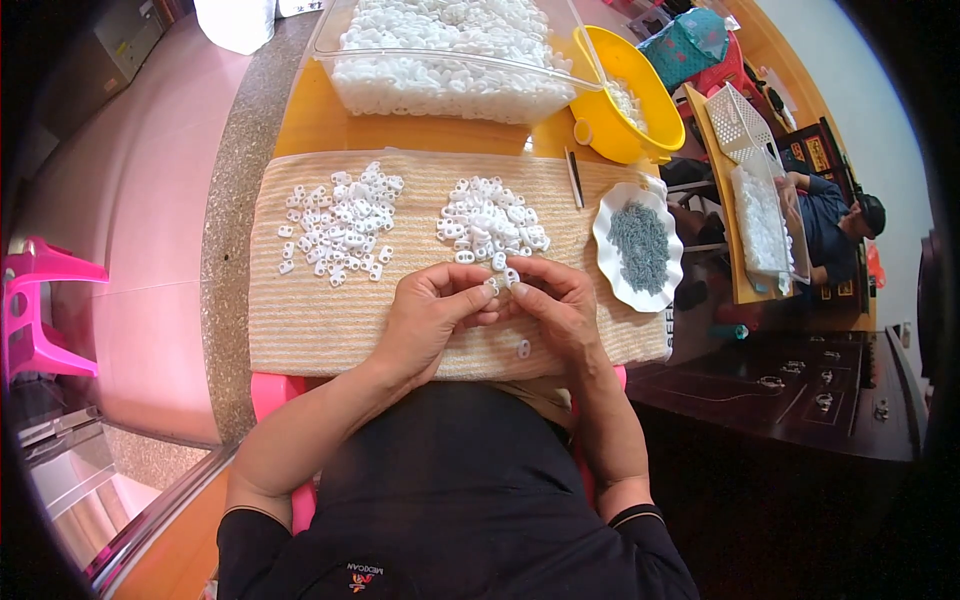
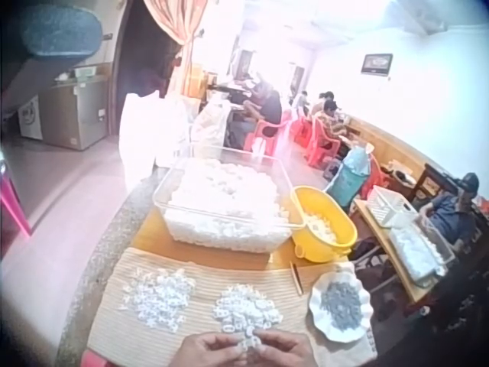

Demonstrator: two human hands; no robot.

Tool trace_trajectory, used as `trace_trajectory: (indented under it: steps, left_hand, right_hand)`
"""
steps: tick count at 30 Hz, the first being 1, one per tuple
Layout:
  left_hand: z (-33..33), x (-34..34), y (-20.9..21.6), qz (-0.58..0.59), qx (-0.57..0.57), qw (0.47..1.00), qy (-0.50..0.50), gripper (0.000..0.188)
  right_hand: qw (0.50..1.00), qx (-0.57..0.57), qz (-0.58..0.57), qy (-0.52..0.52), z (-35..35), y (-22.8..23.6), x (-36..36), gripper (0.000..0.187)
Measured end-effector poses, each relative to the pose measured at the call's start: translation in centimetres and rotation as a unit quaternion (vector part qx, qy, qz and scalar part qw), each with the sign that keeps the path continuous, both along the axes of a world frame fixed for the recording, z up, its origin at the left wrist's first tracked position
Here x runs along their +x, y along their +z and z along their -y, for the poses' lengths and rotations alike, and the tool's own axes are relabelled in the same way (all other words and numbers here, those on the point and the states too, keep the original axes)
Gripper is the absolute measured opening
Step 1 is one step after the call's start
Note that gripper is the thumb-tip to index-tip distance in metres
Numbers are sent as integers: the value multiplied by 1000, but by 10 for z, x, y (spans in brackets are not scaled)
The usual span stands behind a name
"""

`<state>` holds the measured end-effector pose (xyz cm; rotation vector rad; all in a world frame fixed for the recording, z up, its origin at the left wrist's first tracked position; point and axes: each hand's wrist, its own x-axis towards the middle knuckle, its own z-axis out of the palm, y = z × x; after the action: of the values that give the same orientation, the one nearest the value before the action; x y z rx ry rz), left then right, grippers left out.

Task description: Assembling small white plastic components by manually inserting tiny grey pieces into them.

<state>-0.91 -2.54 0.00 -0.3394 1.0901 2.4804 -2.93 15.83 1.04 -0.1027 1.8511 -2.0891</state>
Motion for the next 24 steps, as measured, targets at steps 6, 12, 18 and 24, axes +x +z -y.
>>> trace_trajectory:
  steps: [6,12,18,24]
  left_hand:
    - [0,0,0,3,-4,1000,-1,17]
    - [0,0,-2,11,-11,1000,1,17]
    - [-1,0,-3,2,-10,1000,1,16]
    - [-1,0,-3,-1,-18,1000,-1,17]
  right_hand:
    - [1000,-4,4,1,0,1,0,28]
    - [1000,-7,6,-2,0,2,0,27]
    - [1000,-1,-7,16,-4,-1,-2,29]
    - [1000,-1,-5,16,-3,1,-1,31]
